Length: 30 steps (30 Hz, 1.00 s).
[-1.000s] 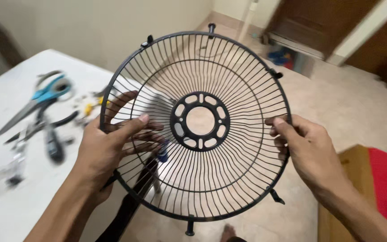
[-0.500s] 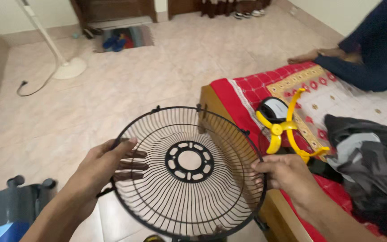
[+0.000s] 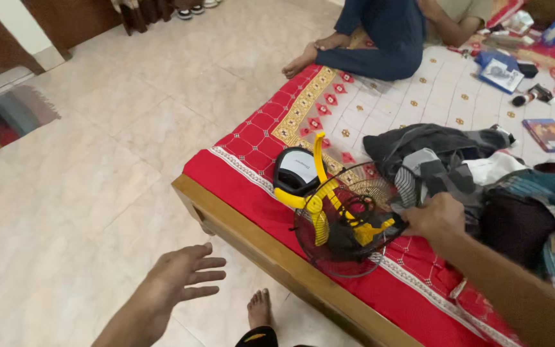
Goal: The person removes the front fan cage, then cleans the motor housing with a cloth. They attach a metal bracket to the motor using a screwdriver and tighten the screws.
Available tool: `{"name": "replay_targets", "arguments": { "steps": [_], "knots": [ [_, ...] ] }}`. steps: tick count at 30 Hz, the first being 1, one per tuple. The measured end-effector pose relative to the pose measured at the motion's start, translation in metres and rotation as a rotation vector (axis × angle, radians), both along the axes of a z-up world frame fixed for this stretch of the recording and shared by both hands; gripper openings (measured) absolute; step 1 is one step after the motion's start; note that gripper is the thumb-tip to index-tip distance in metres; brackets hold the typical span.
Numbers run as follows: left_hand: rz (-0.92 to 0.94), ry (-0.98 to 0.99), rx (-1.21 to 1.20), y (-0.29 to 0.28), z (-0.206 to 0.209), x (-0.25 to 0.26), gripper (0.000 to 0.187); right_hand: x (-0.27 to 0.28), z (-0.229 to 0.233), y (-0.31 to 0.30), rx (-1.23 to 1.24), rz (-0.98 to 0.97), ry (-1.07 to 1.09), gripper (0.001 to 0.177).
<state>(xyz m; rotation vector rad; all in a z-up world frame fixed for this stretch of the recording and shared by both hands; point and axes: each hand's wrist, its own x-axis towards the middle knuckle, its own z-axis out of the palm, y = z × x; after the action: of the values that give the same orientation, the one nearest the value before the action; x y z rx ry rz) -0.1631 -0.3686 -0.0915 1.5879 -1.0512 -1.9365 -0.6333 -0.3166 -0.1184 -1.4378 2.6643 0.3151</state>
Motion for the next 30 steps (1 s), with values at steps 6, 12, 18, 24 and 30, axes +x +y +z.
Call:
{"name": "replay_targets", "arguments": {
  "steps": [6,12,18,24,30],
  "knots": [
    [-0.101,0.032,0.052,-0.049,-0.006,-0.034,0.054,-0.084,-0.084,-0.055,0.051,-0.114,-0.211,0.037],
    [-0.033,-0.068,0.085,-0.033,-0.033,-0.037,0.054,-0.104,-0.198,-0.056,-0.222,0.079,-0.765,0.024],
    [0.141,-0.076,0.216,0.02,-0.065,-0.034,0.059,-0.048,-0.181,-0.079,-0.337,-0.865,-1.961,0.027],
    [0.308,-0.121,0.291,0.07,-0.089,-0.077,0.058,-0.034,-0.121,-0.046,-0.045,-0.638,-1.921,0.042],
    [0.489,0.088,0.281,0.133,-0.108,-0.1,0.058,-0.031,-0.146,0.022,0.341,-0.422,-1.555,0.038]
  ]
}}
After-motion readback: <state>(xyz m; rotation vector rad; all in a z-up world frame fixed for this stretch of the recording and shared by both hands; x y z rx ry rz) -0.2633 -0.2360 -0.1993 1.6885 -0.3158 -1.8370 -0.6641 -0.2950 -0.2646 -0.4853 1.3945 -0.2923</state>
